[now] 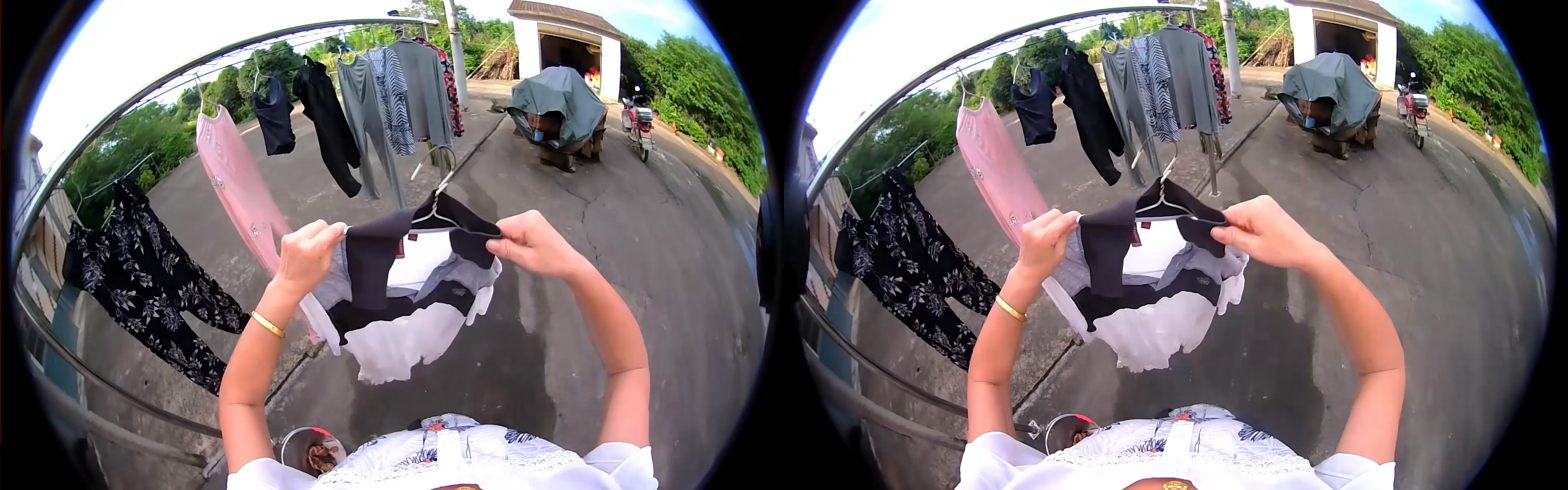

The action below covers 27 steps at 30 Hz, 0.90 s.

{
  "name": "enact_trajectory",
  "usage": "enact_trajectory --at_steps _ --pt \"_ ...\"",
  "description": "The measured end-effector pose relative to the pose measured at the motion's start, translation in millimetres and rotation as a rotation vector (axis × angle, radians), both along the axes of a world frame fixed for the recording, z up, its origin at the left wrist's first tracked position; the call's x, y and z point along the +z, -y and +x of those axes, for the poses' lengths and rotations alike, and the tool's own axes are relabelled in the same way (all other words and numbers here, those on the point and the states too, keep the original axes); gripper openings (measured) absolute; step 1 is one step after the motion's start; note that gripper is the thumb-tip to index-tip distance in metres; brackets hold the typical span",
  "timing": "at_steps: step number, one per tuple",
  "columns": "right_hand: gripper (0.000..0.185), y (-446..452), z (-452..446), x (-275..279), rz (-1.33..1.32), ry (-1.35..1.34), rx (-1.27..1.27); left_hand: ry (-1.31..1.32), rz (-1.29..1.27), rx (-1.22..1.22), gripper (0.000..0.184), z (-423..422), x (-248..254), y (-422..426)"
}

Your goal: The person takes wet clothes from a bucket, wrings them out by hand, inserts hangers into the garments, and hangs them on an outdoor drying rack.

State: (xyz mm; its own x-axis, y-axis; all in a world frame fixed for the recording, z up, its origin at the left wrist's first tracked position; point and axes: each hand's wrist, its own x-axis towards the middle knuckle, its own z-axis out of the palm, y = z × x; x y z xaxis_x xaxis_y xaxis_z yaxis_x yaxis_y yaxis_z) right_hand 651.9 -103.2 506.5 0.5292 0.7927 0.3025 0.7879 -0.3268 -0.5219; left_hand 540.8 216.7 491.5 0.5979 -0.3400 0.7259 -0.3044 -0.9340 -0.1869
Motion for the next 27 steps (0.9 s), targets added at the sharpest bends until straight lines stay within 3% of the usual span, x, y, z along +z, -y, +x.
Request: enact_trajectory --at_steps 2,3,4,6,7,9,11,12,14,16,18,22,24,27 --pt "0.027 -7 6 1 0.287 -0.378 0.475 0.175 -0.190 -0.049 0.012 12 0 -15" --pt "0.037 -6 27 5 0.344 -0.327 0.399 0.167 -0.186 -0.042 0.012 17 2 -19" --pt "0.043 -5 58 5 0.401 -0.047 0.214 0.225 -0.216 -0.014 0.013 20 3 -24" --pt "0.043 -6 108 -6 0.543 0.029 0.018 0.252 -0.254 0.020 0.013 29 2 -31" --pt "0.043 -6 119 -17 0.536 0.005 0.014 0.306 -0.288 0.042 0.012 37 2 -35" --pt "0.039 -10 134 -35 0.513 -0.532 0.139 0.349 -0.324 0.072 0.011 51 -1 -46" --pt "0.032 -13 156 -50 0.352 -0.538 0.160 0.407 -0.371 0.071 0.009 68 -8 -57" --pt "0.026 -17 162 -52 0.199 -0.530 0.183 0.401 -0.376 0.077 0.009 76 -11 -61" --pt "0.017 -19 173 -46 0.266 -0.369 -0.057 0.404 -0.367 0.051 0.009 96 -18 -70" --pt "0.015 -15 196 -34 0.379 0.141 -0.227 0.401 -0.414 0.072 0.010 120 -30 -76" --pt "0.013 -23 204 -28 0.491 0.258 -0.233 0.430 -0.453 0.107 0.010 150 -31 -82" --pt "0.029 -13 245 -10 0.103 0.083 -0.107 0.496 -0.567 0.026 0.012 204 -28 -99" --pt "0.047 -16 264 4 0.274 0.166 -0.187 0.450 -0.568 -0.059 0.012 226 -28 -103" --pt "0.046 -50 282 9 0.246 0.206 -0.040 0.400 -0.554 -0.120 0.011 265 -23 -98"
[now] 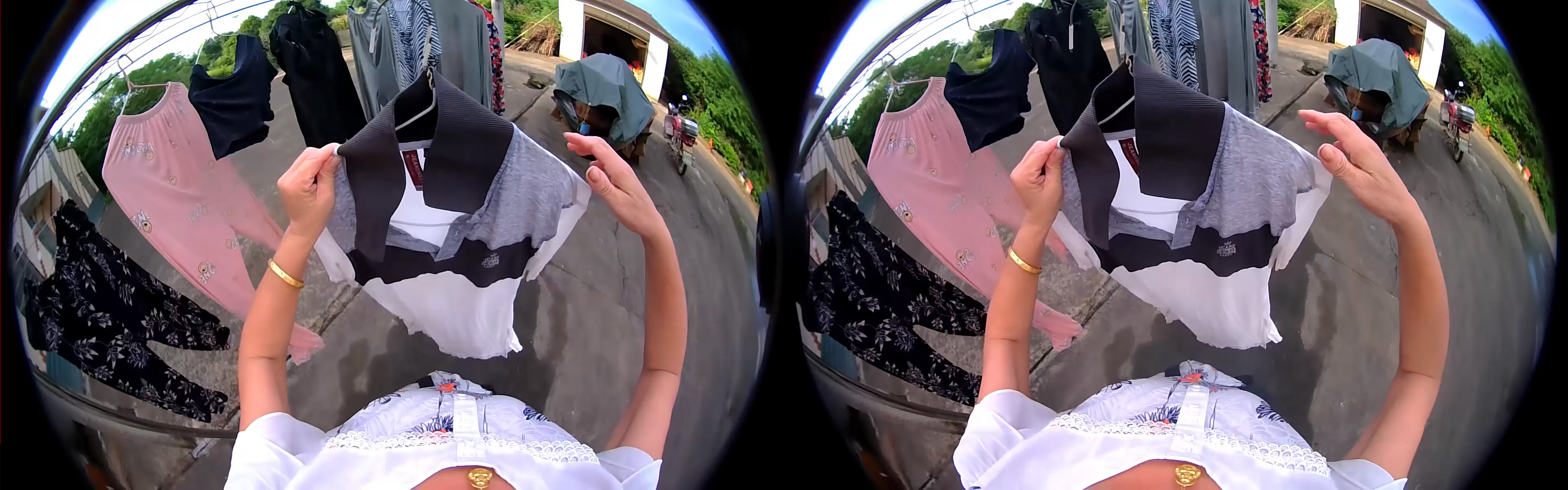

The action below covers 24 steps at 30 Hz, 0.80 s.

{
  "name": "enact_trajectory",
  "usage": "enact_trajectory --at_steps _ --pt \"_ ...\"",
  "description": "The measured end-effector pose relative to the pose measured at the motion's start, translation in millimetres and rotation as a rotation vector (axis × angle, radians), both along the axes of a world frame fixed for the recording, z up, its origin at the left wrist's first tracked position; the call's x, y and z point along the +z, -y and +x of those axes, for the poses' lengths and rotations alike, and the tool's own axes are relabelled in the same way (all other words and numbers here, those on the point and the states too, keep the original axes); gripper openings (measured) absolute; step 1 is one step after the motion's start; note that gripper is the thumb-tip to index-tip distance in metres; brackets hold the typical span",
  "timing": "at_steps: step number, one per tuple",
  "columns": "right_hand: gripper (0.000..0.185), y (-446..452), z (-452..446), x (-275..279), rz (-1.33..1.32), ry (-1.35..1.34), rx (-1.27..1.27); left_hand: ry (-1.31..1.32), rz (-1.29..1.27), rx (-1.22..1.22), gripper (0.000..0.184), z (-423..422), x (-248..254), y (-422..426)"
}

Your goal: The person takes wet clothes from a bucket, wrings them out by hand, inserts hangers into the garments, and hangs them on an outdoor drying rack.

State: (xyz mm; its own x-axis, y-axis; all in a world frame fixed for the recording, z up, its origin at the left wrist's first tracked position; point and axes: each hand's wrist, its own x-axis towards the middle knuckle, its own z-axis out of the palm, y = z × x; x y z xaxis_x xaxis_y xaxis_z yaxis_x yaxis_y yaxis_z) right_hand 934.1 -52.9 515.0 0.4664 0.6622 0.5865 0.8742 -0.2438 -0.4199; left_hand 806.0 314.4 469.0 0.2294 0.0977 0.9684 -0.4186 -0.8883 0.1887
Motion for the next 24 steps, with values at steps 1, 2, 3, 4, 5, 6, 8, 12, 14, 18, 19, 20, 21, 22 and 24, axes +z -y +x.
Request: enact_trajectory --at_steps 1,2,3,4,5,6,8,12,14,18,19,20,21,22,24 --pt "0.044 -11 8 -2 -0.046 0.003 0.095 -0.007 0.029 -0.044 0.011 13 2 2" --pt "0.039 -18 16 -6 -0.143 -0.058 0.130 -0.007 0.036 -0.071 0.011 25 4 4" --pt "0.035 -24 21 -10 -0.158 -0.321 0.186 -0.017 0.027 -0.070 0.011 35 6 3" --pt "0.033 -26 27 -18 -0.099 -0.306 0.176 -0.051 0.062 -0.081 0.012 44 8 3" --pt "0.031 -27 34 -24 -0.043 -0.292 0.167 -0.086 0.093 -0.090 0.014 53 9 1" --pt "0.029 -28 43 -28 0.082 -0.313 0.136 -0.145 0.096 -0.148 0.014 64 10 -4" --pt "0.025 -26 65 -28 0.233 -0.282 0.097 -0.435 -0.114 -0.398 0.018 77 14 -12" --pt "0.028 -9 118 -16 0.434 -0.213 0.004 -0.623 -0.434 -0.822 0.061 106 -6 -48" --pt "0.032 5 149 -6 0.492 -0.241 -0.018 -0.744 -0.717 -0.906 0.053 124 -50 -61" --pt "0.034 29 222 8 0.414 -0.212 -0.156 -1.010 -0.753 -0.934 0.032 161 -108 -69" --pt "0.034 37 235 10 0.410 -0.213 -0.162 -1.012 -0.756 -0.939 0.032 172 -106 -71" --pt "0.034 45 246 12 0.408 -0.262 -0.191 -0.784 -0.868 -0.862 0.034 182 -103 -76" --pt "0.034 49 255 13 0.407 -0.306 -0.218 -0.551 -0.967 -0.776 0.036 192 -100 -78" --pt "0.033 49 263 10 0.468 -0.285 -0.241 -0.427 -1.046 -0.813 0.038 205 -98 -75" --pt "0.033 46 279 8 0.480 -0.276 -0.238 -0.529 -1.067 -0.863 0.040 231 -108 -54"
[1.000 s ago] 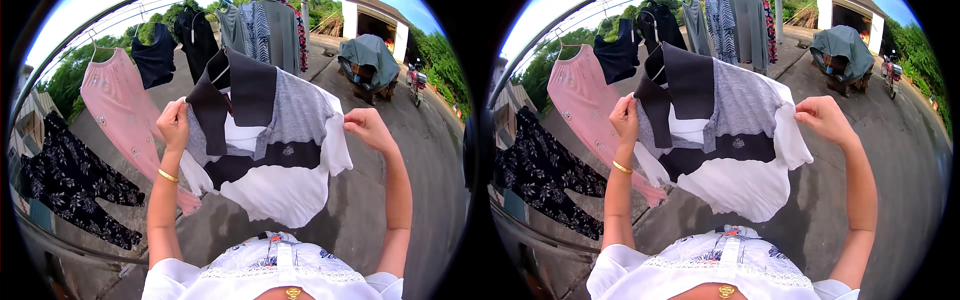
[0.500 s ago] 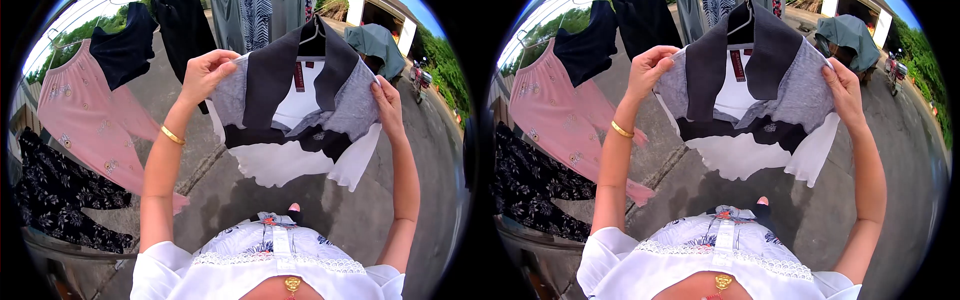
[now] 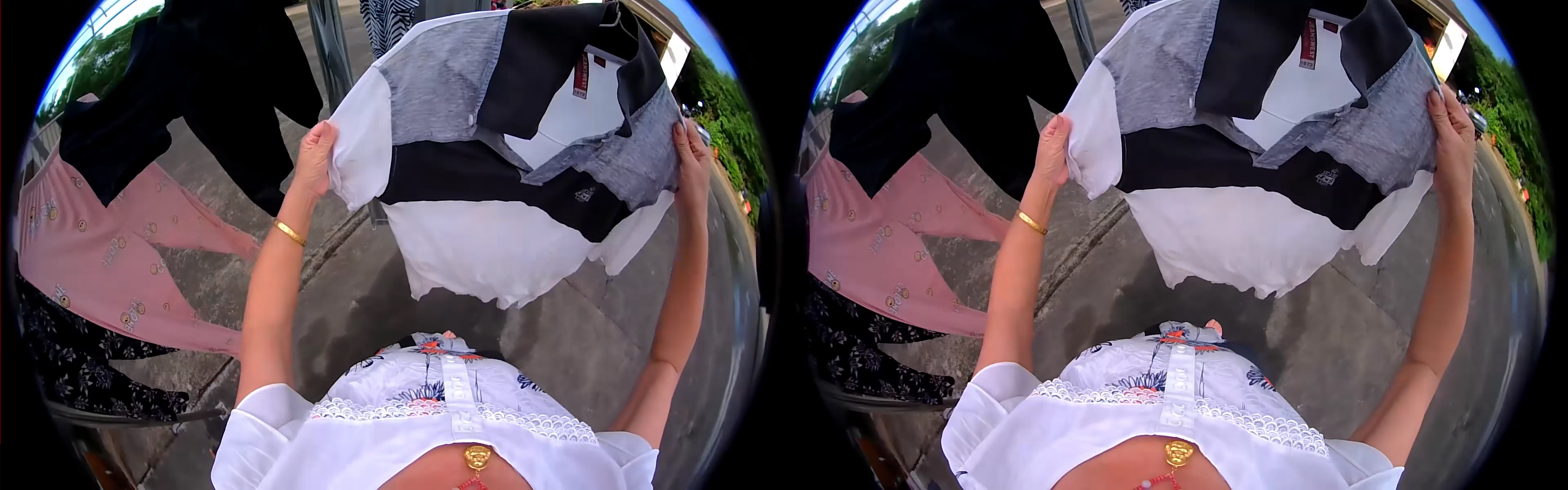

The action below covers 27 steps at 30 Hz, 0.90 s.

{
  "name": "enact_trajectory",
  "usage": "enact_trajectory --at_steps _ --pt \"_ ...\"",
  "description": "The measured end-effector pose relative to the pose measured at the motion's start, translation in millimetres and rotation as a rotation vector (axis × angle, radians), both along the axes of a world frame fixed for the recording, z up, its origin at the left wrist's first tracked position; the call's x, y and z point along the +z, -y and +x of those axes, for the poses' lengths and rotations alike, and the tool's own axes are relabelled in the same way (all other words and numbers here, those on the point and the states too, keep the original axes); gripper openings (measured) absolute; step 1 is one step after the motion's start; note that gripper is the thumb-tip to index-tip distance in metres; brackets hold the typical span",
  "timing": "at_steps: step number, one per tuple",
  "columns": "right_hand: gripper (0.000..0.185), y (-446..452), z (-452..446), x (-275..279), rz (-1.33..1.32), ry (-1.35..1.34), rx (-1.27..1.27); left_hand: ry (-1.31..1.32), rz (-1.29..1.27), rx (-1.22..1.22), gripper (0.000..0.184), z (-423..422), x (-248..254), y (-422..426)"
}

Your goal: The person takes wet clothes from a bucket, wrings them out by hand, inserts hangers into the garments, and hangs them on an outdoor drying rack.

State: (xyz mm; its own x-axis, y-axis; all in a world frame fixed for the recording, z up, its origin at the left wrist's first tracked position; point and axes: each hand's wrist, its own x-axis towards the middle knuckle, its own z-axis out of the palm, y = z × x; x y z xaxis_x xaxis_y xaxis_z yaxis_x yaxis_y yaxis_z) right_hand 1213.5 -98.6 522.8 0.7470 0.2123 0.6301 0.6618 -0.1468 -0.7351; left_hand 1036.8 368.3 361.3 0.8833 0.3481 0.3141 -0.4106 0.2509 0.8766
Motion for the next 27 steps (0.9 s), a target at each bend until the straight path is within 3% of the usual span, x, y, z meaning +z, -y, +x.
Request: enact_trajectory --at_steps 1,2,3,5,7,9,11,12,15,23,27 --pt "0.032 0 13 2 0.012 0.018 0.005 -0.057 -0.004 -0.085 0.043 17 -4 7" --pt "0.032 3 27 6 0.011 0.022 0.006 -0.164 0.201 -0.296 0.040 35 -26 -6" --pt "0.032 6 40 10 -0.002 0.006 0.011 -0.159 0.201 -0.292 0.040 46 -23 0" --pt "0.031 12 74 19 0.003 0.017 0.035 -0.379 0.615 -0.208 0.028 64 -7 13" --pt "0.030 14 103 12 -0.007 -0.077 -0.011 -0.162 0.224 0.177 0.019 78 -6 -3" --pt "0.030 17 123 10 0.046 -0.039 -0.033 -0.070 -0.066 0.234 0.017 98 -14 8" --pt "0.030 16 133 7 -0.021 -0.006 -0.004 -0.290 0.175 0.151 0.016 122 -43 16" --pt "0.030 12 140 8 -0.039 0.016 0.008 -0.243 0.213 0.221 0.017 130 -45 21" --pt "0.030 17 166 6 -0.088 -0.049 0.010 -0.086 0.011 0.367 0.019 149 -38 18" --pt "0.029 10 167 -18 -0.069 -0.032 -0.050 -0.393 0.233 0.092 0.030 153 -92 41" --pt "0.019 -6 152 -14 -0.293 0.249 -0.464 -0.513 0.299 -0.139 0.028 139 -130 24"
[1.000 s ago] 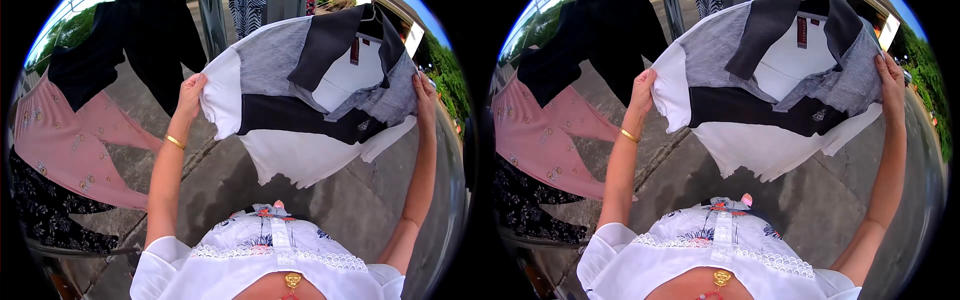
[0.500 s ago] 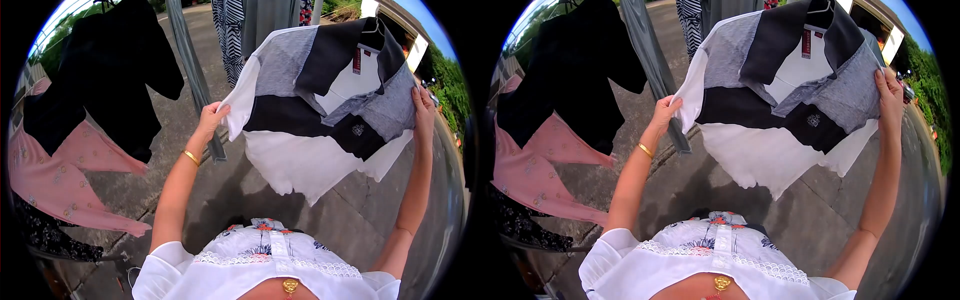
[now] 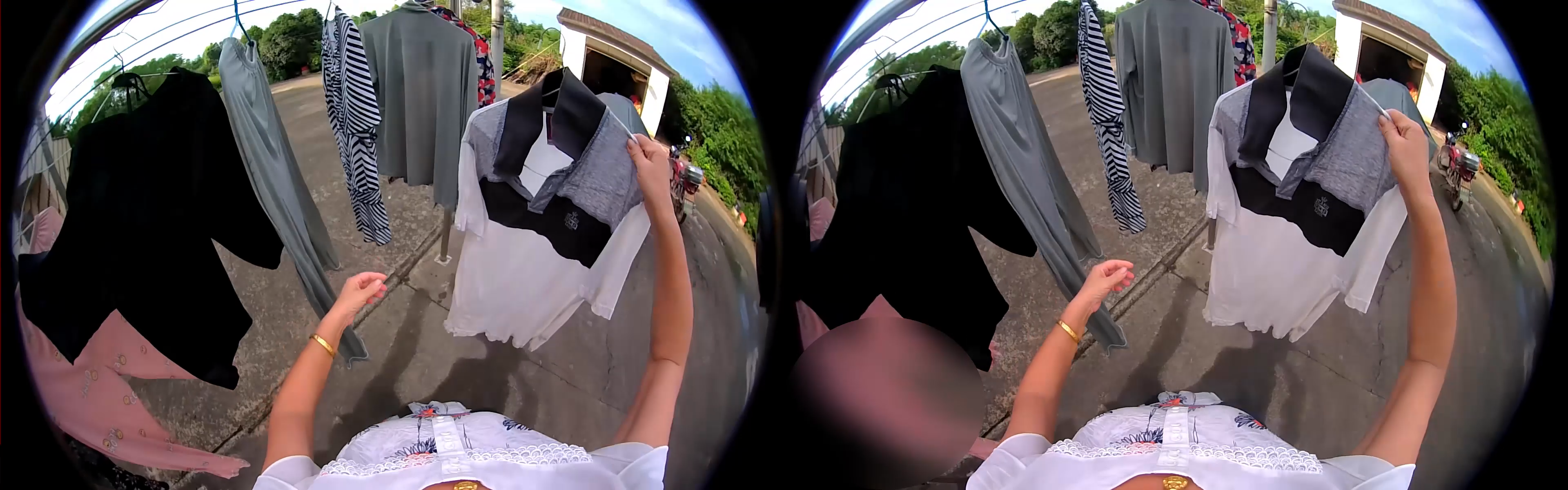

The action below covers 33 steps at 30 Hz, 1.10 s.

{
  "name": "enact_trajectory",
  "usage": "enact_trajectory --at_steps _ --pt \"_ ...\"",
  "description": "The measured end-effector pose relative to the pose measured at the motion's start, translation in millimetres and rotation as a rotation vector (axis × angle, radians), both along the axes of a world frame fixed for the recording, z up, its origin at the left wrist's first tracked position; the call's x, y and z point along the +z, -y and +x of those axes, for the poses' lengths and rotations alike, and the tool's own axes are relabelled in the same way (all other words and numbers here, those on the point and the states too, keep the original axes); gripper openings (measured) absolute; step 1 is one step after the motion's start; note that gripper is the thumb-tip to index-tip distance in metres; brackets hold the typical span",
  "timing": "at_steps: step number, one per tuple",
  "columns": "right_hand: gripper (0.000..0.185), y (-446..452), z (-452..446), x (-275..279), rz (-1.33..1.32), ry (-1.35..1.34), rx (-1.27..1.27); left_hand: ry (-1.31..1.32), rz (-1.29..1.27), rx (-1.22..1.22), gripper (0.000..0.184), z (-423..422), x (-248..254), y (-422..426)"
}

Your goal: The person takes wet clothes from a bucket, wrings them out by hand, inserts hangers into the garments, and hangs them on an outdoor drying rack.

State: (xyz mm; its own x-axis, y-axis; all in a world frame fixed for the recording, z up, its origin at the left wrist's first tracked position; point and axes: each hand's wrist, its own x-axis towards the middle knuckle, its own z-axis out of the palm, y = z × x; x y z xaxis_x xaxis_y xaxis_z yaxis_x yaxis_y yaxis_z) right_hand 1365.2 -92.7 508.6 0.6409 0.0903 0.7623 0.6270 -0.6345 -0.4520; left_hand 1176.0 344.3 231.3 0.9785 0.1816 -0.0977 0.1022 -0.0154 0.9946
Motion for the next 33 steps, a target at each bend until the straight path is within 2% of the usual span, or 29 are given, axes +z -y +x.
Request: enact_trajectory --at_steps 2,7,10,15,21,26,28,33 --pt "0.021 -4 15 -5 0.015 0.015 -0.040 -0.007 -0.022 -0.035 0.025 3 -20 -4" --pt "0.022 -43 -24 0 -0.026 -0.007 -0.086 -0.009 0.003 -0.054 0.023 -21 -35 -9" --pt "0.023 -55 21 -11 0.002 0.031 0.079 -0.048 0.026 0.023 0.024 -21 -45 -9" --pt "0.015 -95 66 50 0.008 0.025 0.396 -0.088 0.066 0.186 0.024 -30 -46 -38" --pt "0.022 -176 153 123 -0.066 0.041 0.186 -0.098 0.035 0.375 0.022 -37 -47 -41" --pt "0.023 -258 180 144 0.013 0.047 0.122 -0.106 -0.008 0.516 0.021 -35 -61 -38" --pt "0.024 -287 186 144 0.181 0.015 0.067 -0.117 -0.017 0.548 0.021 -39 -70 -32" --pt "0.026 -347 195 135 0.255 -0.049 0.127 -0.200 -0.060 0.695 0.021 -55 -88 -21"
